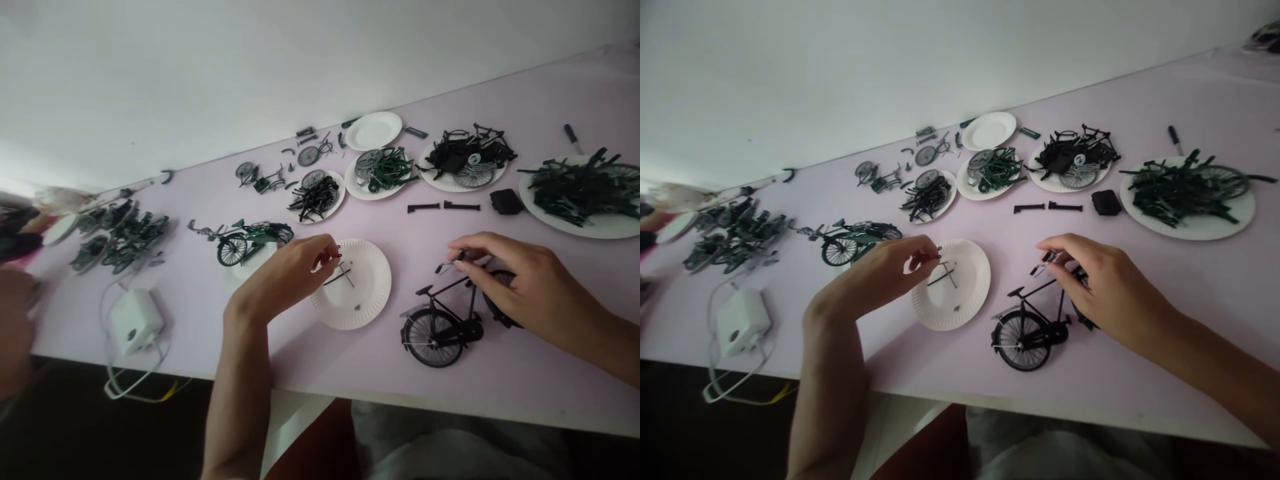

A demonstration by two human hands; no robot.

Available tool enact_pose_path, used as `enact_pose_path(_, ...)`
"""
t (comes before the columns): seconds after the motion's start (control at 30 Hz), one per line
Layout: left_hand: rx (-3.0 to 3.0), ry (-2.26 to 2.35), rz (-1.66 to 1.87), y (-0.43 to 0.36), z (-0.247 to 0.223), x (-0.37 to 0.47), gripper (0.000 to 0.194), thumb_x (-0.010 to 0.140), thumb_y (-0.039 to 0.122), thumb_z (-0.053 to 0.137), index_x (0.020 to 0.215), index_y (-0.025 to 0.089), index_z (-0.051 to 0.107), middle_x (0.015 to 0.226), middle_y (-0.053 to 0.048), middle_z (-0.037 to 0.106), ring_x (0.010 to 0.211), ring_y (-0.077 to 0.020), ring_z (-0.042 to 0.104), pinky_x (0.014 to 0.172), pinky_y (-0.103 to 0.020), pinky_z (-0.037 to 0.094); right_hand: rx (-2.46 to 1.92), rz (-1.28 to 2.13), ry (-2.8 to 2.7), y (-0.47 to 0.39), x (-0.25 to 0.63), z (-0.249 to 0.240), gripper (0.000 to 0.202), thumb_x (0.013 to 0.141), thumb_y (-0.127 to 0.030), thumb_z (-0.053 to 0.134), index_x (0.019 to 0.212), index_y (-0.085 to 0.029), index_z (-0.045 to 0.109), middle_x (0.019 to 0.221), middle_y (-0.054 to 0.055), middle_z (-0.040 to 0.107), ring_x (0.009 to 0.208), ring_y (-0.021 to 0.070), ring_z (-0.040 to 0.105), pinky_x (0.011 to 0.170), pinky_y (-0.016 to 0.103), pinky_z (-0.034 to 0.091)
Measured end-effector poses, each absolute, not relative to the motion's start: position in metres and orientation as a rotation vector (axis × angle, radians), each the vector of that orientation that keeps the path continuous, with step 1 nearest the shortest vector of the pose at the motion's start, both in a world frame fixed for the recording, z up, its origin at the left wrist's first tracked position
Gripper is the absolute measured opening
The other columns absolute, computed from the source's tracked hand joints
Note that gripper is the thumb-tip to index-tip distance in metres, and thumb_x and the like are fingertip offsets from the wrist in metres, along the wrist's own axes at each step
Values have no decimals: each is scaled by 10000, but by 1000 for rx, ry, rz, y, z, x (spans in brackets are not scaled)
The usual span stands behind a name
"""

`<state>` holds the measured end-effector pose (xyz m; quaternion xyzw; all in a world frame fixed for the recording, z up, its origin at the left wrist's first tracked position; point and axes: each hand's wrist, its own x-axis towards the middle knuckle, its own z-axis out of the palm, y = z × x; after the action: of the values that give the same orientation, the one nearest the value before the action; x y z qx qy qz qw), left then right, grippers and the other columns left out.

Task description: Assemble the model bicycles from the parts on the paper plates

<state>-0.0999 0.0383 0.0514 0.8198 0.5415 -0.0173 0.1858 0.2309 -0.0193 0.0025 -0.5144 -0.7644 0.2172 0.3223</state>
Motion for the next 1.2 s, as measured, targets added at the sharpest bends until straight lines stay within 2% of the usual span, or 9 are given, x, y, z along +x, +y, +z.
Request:
enact_pose_path(0.23, 2393, 1466, 92, 37, 51, -98, 189, 1007, 338, 522, 958, 196, 637, 877, -53, 691, 728, -163, 617, 651, -297, 500, -1268, 492, -1972, -21, 231, 11, 94, 997, -227, 593, 1054, -267, 656, 983, 27, 768, 809, 197, 751, 613, 295, 617)
enact_pose_path(0.3, 2455, 1399, 164, 37, 51, -96, 168, 1012, 306, 514, 989, 191, 633, 987, -76, 713, 820, -178, 658, 723, -319, 542, -1260, 487, -1959, -21, 232, 11, 110, 995, -211, 581, 1056, -274, 648, 981, 29, 753, 806, 195, 736, 549, 279, 578)
enact_pose_path(0.37, 2504, 1316, 248, 37, 51, -95, 154, 1023, 274, 502, 1001, 187, 626, 1168, -105, 713, 1011, -212, 691, 865, -363, 573, -1256, 476, -1947, -21, 232, 10, 127, 992, -198, 576, 1064, -278, 643, 987, 30, 741, 797, 194, 721, 519, 277, 548)
enact_pose_path(0.47, 2542, 1235, 331, 37, 49, -92, 140, 1036, 253, 513, 1024, 179, 631, 1271, -115, 704, 1144, -233, 688, 970, -398, 570, -1242, 472, -1943, -20, 231, 10, 146, 986, -181, 575, 1072, -281, 638, 999, 26, 732, 789, 188, 707, 547, 285, 551)
enact_pose_path(0.6, 2592, 1113, 468, 38, 45, -88, 104, 1036, 224, 553, 1045, 163, 636, 1098, -97, 739, 978, -192, 713, 868, -347, 587, -1214, 515, -1912, -20, 230, 10, 148, 971, -156, 588, 1055, -265, 642, 1026, 34, 716, 817, 172, 692, 607, 275, 567)
enact_pose_path(0.77, 2619, 1008, 615, 41, 39, -86, 49, 1022, 181, 576, 1034, 159, 619, 1065, -97, 726, 955, -175, 708, 833, -315, 584, -1266, 561, -1728, -20, 230, 14, 88, 960, -171, 604, 978, -247, 644, 1034, 31, 724, 932, 179, 699, 732, 283, 572)
enact_pose_path(0.97, 2485, 1044, 518, 43, 27, -78, 118, 1032, 220, 577, 1132, 171, 616, 1106, -83, 742, 985, -184, 727, 857, -328, 594, -1196, 543, -1548, -17, 235, 16, 53, 959, -193, 629, 964, -245, 621, 1057, 47, 714, 857, 180, 681, 711, 326, 525)
enact_pose_path(1.1, 2364, 983, 585, 40, 13, -65, 240, 1022, 246, 614, 1250, 196, 560, 1157, -83, 754, 1066, -196, 733, 933, -357, 606, -1148, 518, -1594, -17, 233, 17, 127, 978, -133, 568, 924, -245, 594, 1029, 49, 697, 923, 184, 686, 790, 330, 535)
enact_pose_path(1.2, 2374, 964, 633, 38, 8, -59, 295, 1019, 246, 627, 1300, 202, 546, 1189, -95, 753, 1129, -217, 721, 1002, -413, 594, -1121, 475, -1618, -18, 230, 18, 149, 949, -104, 608, 906, -245, 589, 1013, 51, 686, 987, 203, 689, 795, 329, 538)
